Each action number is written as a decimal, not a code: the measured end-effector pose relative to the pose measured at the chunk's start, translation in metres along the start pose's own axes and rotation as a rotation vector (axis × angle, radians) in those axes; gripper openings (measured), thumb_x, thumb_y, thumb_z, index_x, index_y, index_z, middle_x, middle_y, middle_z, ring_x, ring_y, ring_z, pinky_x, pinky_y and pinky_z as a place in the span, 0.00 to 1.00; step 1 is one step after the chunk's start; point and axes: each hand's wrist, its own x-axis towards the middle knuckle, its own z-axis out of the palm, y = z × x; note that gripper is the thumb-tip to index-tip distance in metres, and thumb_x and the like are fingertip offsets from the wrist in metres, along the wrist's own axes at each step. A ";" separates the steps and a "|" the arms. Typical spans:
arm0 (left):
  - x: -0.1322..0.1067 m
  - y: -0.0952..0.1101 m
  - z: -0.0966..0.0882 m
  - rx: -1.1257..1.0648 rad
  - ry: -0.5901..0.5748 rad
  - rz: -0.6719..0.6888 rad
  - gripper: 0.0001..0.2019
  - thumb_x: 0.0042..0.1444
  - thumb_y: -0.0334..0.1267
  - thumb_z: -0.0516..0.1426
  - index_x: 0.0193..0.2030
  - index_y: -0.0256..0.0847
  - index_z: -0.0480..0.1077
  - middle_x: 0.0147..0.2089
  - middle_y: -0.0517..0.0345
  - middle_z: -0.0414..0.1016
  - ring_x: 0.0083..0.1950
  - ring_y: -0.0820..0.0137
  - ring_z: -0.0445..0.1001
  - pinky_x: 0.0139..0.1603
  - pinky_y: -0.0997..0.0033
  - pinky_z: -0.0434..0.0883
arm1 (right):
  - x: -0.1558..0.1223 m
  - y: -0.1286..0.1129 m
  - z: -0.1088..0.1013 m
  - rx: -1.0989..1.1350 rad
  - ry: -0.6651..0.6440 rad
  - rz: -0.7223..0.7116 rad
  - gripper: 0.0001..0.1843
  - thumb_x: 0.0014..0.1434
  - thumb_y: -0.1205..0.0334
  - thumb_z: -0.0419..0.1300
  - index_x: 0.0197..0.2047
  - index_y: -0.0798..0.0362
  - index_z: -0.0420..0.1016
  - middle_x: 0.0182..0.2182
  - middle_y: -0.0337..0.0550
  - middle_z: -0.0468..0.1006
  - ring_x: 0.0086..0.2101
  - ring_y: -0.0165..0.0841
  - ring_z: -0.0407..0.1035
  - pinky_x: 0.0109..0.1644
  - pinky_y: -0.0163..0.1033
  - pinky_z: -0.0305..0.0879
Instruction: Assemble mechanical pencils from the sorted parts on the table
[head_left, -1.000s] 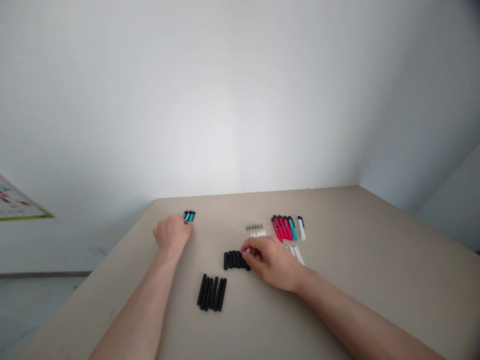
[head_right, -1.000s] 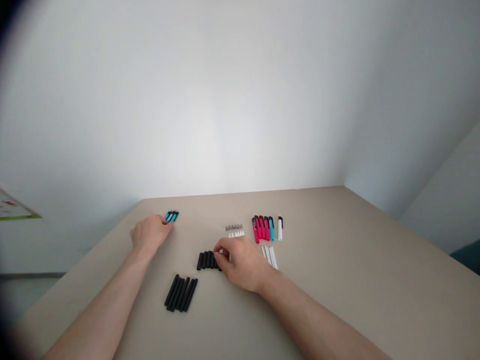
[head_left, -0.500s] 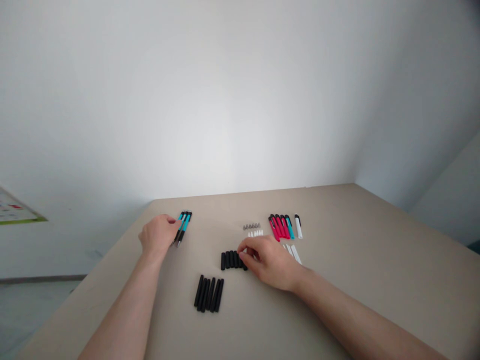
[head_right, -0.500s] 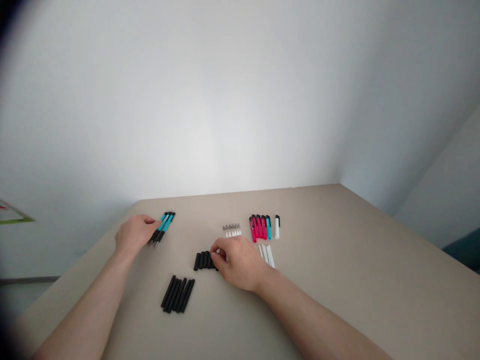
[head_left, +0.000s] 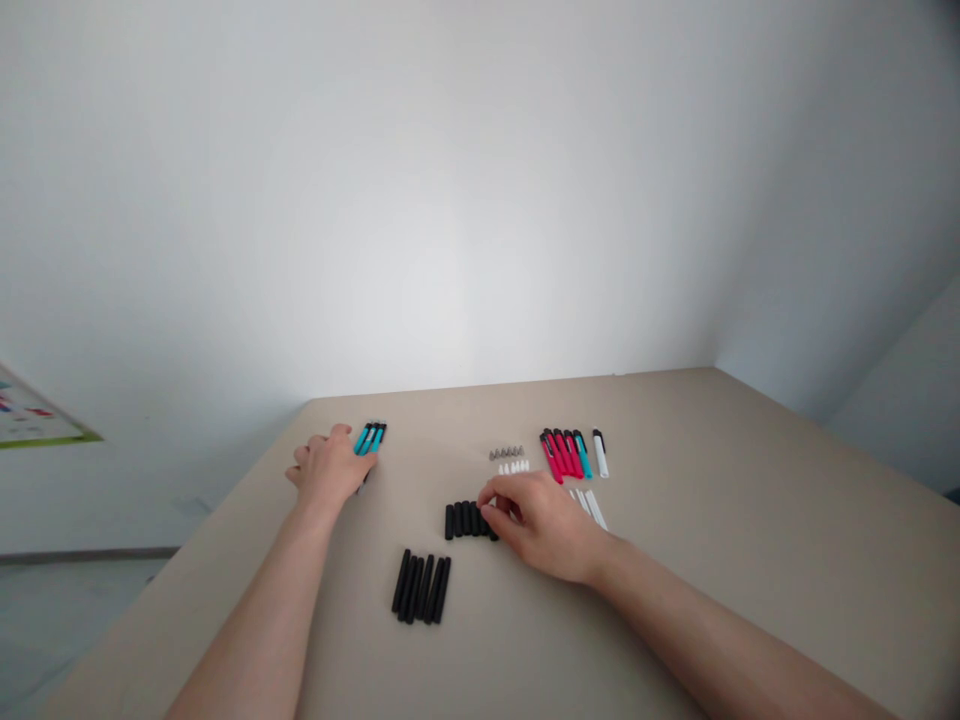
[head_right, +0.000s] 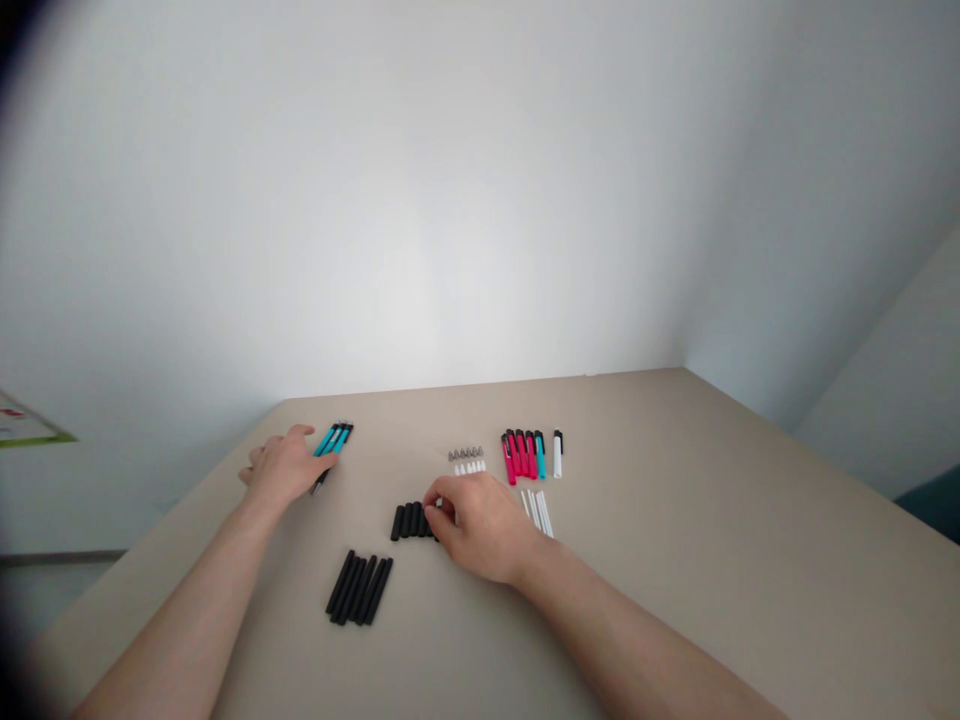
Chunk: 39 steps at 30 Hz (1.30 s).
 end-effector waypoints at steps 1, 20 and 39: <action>0.000 0.000 0.000 0.002 -0.002 -0.001 0.30 0.49 0.50 0.55 0.59 0.44 0.62 0.55 0.36 0.65 0.57 0.43 0.62 0.51 0.46 0.62 | 0.000 0.000 0.000 0.000 -0.001 -0.001 0.09 0.59 0.64 0.54 0.37 0.52 0.76 0.27 0.40 0.77 0.27 0.28 0.66 0.30 0.31 0.56; -0.010 0.003 -0.009 0.053 -0.021 0.053 0.14 0.46 0.46 0.57 0.38 0.46 0.77 0.50 0.40 0.69 0.53 0.43 0.63 0.47 0.49 0.63 | -0.001 0.003 0.002 0.008 -0.008 -0.004 0.09 0.59 0.64 0.54 0.37 0.52 0.76 0.27 0.40 0.77 0.26 0.28 0.66 0.29 0.32 0.55; -0.007 0.003 -0.005 0.070 0.003 0.045 0.16 0.46 0.41 0.55 0.40 0.41 0.77 0.49 0.40 0.70 0.51 0.44 0.65 0.46 0.50 0.65 | 0.001 0.003 0.002 0.013 -0.010 -0.009 0.10 0.59 0.64 0.54 0.37 0.53 0.76 0.27 0.40 0.77 0.26 0.29 0.66 0.29 0.32 0.55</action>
